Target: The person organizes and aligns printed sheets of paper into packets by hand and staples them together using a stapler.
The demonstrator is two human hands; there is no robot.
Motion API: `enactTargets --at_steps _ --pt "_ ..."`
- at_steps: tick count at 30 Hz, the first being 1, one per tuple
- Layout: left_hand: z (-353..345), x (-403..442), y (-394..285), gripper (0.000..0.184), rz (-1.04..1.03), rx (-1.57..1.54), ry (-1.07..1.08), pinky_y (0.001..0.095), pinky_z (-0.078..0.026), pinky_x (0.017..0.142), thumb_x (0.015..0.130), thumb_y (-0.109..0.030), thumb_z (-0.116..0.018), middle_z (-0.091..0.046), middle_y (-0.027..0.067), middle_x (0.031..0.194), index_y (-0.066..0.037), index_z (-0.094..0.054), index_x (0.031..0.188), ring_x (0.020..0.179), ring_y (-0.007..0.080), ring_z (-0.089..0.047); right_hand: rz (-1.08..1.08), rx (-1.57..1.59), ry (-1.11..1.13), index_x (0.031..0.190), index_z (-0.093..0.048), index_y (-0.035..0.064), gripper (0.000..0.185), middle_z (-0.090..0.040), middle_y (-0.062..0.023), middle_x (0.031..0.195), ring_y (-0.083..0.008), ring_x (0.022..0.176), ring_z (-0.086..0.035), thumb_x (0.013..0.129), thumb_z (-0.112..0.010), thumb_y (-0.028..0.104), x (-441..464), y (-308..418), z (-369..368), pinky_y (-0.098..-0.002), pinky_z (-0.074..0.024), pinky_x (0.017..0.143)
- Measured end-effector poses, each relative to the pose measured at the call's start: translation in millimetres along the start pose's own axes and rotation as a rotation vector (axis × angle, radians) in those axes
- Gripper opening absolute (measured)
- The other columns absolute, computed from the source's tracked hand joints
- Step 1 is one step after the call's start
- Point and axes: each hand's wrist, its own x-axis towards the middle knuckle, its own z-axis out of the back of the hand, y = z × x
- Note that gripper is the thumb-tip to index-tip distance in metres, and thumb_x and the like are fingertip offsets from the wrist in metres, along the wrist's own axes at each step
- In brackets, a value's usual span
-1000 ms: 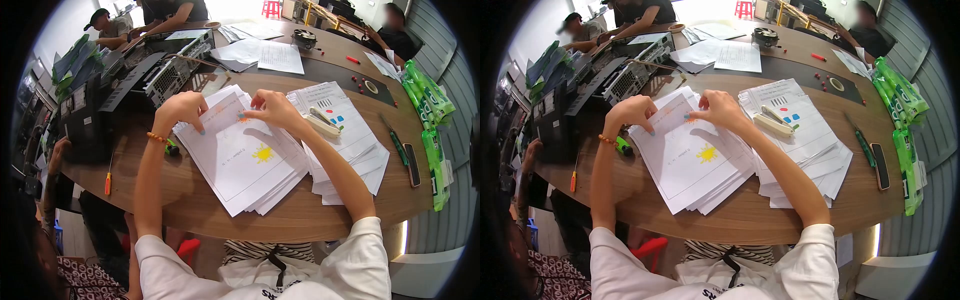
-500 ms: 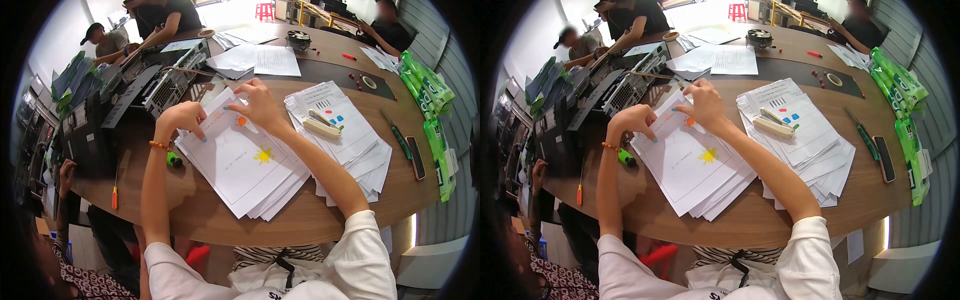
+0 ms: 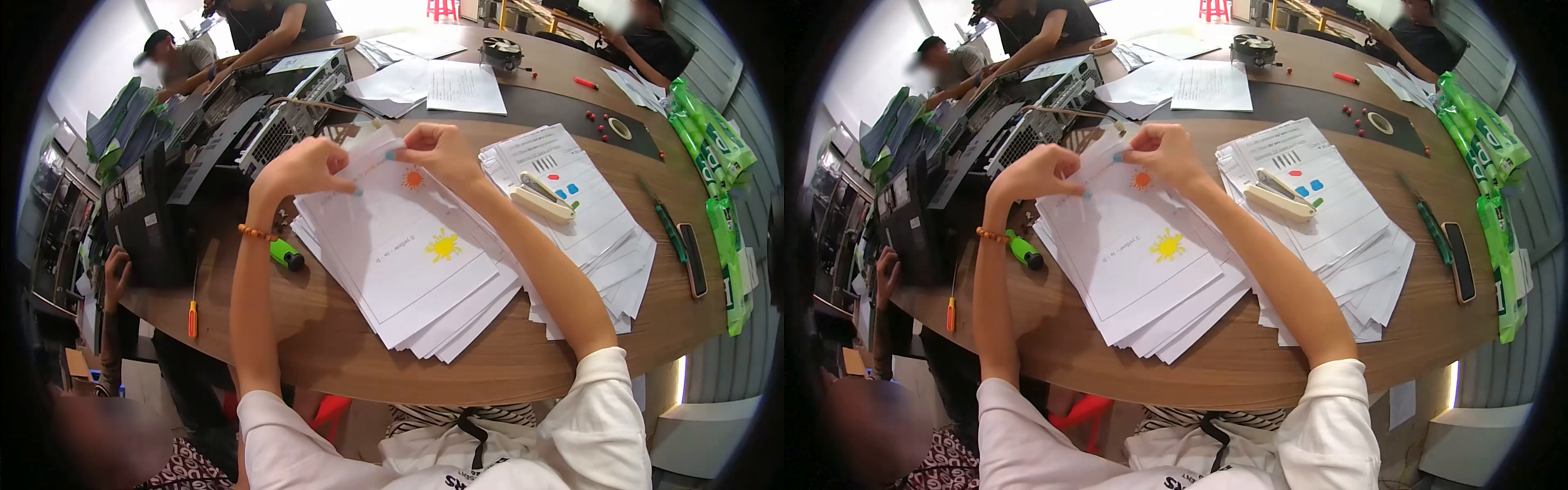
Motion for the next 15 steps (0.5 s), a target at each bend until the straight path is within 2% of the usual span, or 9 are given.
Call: enactTargets --at_steps 1,2,3,5,6,7,9,12,15 --pt "-1 1 -5 0.024 -0.003 -0.043 -0.111 0.0263 -0.039 0.051 0.062 -0.012 -0.071 -0.05 0.0058 0.053 0.003 -0.055 0.068 0.051 0.013 -0.045 0.002 0.015 -0.002 0.077 -0.061 0.0001 0.015 -0.063 -0.0049 0.072 -0.007 0.064 -0.057 0.073 -0.07 0.011 1 -1 3 -0.0193 -0.0453 0.059" --pt "1 3 -10 0.022 0.028 -0.026 -0.136 0.0257 -0.042 0.057 0.062 -0.012 -0.072 -0.055 0.0061 0.063 0.003 -0.057 0.07 0.058 0.014 -0.05 0.004 0.03 -0.005 0.077 -0.06 0.0006 0.016 -0.062 -0.0047 0.071 -0.0065 0.063 -0.056 0.073 -0.07 0.012 2 -1 7 -0.0189 -0.0452 0.059" --pt "-4 5 -9 0.022 0.033 -0.026 -0.134 0.0257 -0.042 0.057 0.062 -0.012 -0.072 -0.055 0.0061 0.063 0.003 -0.057 0.07 0.058 0.014 -0.05 0.002 0.034 -0.002 0.077 -0.06 0.0006 0.016 -0.062 -0.0047 0.071 -0.0065 0.063 -0.056 0.073 -0.07 0.012 3 0 10 -0.0189 -0.0452 0.059" --pt "-13 12 -4 0.02 -0.156 -0.012 -0.444 0.0278 -0.044 0.066 0.062 -0.011 -0.073 -0.06 0.0069 0.082 0.001 -0.059 0.07 0.072 0.0171 -0.055 -0.097 0.02 0.03 0.076 -0.058 0.002 0.018 -0.061 -0.0045 0.072 -0.0064 0.065 -0.055 0.073 -0.071 0.014 5 3 20 -0.0192 -0.0451 0.059" --pt "-12 14 -3 0.017 -0.171 0.11 -0.462 0.0321 -0.044 0.079 0.061 -0.01 -0.073 -0.059 0.0067 0.101 -0.001 -0.06 0.067 0.088 0.0216 -0.056 -0.129 0.078 0.077 0.084 -0.059 0.0009 0.022 -0.062 -0.0048 0.077 -0.0077 0.071 -0.057 0.074 -0.07 0.017 7 3 24 -0.0193 -0.046 0.063" --pt "-12 13 -3 0.017 -0.168 0.11 -0.462 0.0321 -0.044 0.079 0.061 -0.01 -0.073 -0.059 0.0067 0.101 -0.001 -0.06 0.067 0.088 0.0216 -0.056 -0.129 0.079 0.079 0.084 -0.059 0.0009 0.022 -0.062 -0.0048 0.077 -0.0077 0.071 -0.057 0.074 -0.07 0.017 6 2 26 -0.0193 -0.046 0.063" --pt "-12 12 -1 0.017 -0.19 0.1 -0.536 0.0352 -0.041 0.086 0.062 -0.009 -0.073 -0.06 0.0056 0.105 -0.002 -0.058 0.064 0.094 0.0219 -0.055 -0.153 0.329 0.07 0.092 -0.06 -0.0009 0.028 -0.063 -0.0057 0.082 -0.0092 0.077 -0.058 0.076 -0.069 0.019 5 1 30 -0.019 -0.0466 0.067" --pt "0 9 8 0.016 -0.192 -0.085 -0.388 0.0311 -0.045 0.078 0.061 -0.011 -0.073 -0.061 0.0071 0.106 -0.002 -0.06 0.062 0.092 0.021 -0.057 -0.128 0.306 0.071 0.099 -0.061 0.0002 0.03 -0.064 -0.006 0.085 -0.0097 0.08 -0.059 0.078 -0.067 0.02 8 -9 33 -0.0195 -0.047 0.069" --pt "2 7 9 0.018 -0.202 -0.111 -0.373 0.03 -0.046 0.076 0.062 -0.012 -0.072 -0.061 0.0087 0.106 0.0 -0.059 0.062 0.093 0.0197 -0.057 -0.121 0.166 0.046 0.099 -0.062 0.0022 0.027 -0.064 -0.0057 0.087 -0.01 0.08 -0.059 0.08 -0.065 0.02 8 -12 33 -0.0213 -0.0471 0.071"
